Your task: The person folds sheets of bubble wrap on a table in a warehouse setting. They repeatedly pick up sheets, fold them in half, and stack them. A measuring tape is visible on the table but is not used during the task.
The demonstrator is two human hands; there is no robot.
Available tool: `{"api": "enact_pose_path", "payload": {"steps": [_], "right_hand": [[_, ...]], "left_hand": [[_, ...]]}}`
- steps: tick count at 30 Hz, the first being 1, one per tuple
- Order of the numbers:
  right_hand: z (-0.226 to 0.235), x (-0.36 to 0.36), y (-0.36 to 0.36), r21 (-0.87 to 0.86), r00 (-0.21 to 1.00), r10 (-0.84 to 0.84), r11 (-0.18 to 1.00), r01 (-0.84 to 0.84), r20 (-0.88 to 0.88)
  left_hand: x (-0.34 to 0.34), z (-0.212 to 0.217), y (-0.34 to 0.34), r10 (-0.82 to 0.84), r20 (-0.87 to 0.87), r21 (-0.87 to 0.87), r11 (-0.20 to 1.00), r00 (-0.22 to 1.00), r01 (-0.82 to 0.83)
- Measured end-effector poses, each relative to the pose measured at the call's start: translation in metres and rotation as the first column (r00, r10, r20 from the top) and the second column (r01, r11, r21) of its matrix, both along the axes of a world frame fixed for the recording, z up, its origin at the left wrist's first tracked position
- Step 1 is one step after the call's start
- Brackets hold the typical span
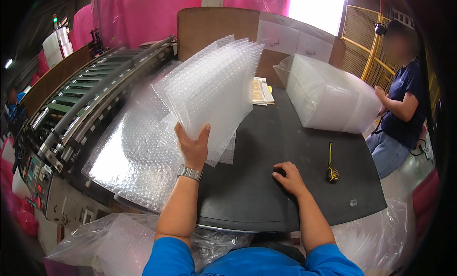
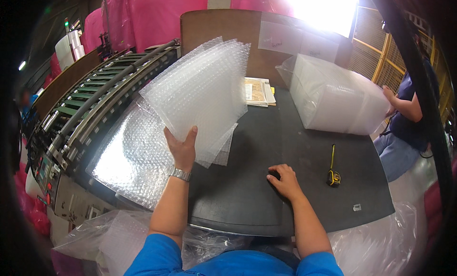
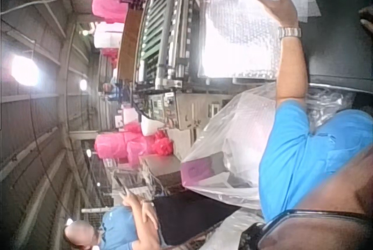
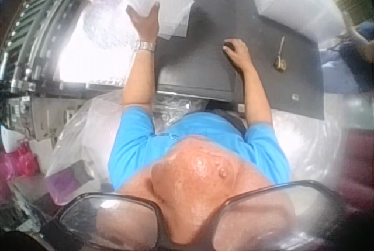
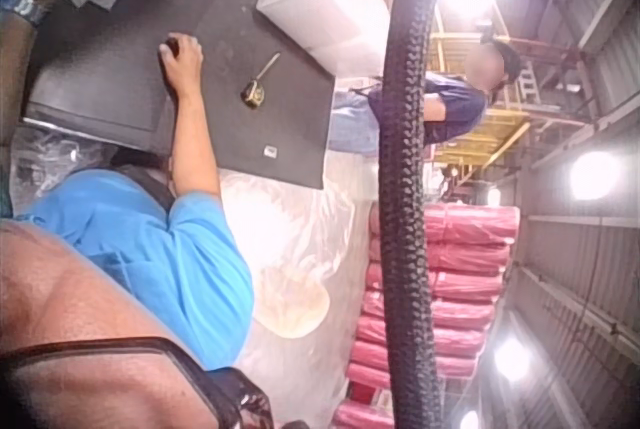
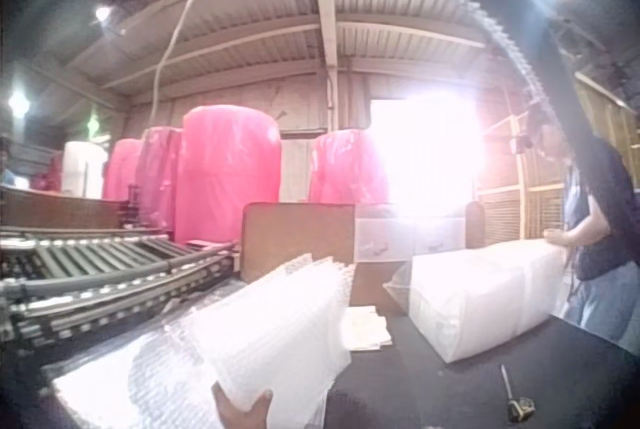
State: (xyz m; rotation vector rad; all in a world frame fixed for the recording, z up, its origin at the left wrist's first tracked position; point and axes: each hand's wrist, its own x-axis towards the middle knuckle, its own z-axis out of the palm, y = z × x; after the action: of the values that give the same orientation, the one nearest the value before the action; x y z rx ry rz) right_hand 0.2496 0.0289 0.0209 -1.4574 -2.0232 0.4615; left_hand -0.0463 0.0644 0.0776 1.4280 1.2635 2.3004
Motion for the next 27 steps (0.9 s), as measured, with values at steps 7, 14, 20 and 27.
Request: {"api": "enact_pose_path", "payload": {"steps": [7,14,20,27], "right_hand": [[0.005,-0.001,-0.002,-0.037,1.000,-0.011,0.999,0.011,-0.003],[0.006,0.002,-0.003,-0.046,1.000,0.004,0.999,-0.004,0.015],[0.002,0.003,-0.002,-0.029,0.999,0.013,1.000,-0.012,0.043],[0.004,0.005,-0.002,-0.045,0.999,0.025,0.999,-0.023,0.045]], "left_hand": [[0.007,0.001,-0.003,-0.038,0.008,-0.023,0.999,0.999,0.038],[0.003,-0.015,0.007,0.285,-0.395,0.208,0.954,0.873,-0.217],[0.005,-0.021,0.005,0.363,-0.483,0.335,0.917,0.796,-0.216],[0.013,-0.024,0.004,0.277,-0.537,0.306,0.944,0.797,-0.122]]}}
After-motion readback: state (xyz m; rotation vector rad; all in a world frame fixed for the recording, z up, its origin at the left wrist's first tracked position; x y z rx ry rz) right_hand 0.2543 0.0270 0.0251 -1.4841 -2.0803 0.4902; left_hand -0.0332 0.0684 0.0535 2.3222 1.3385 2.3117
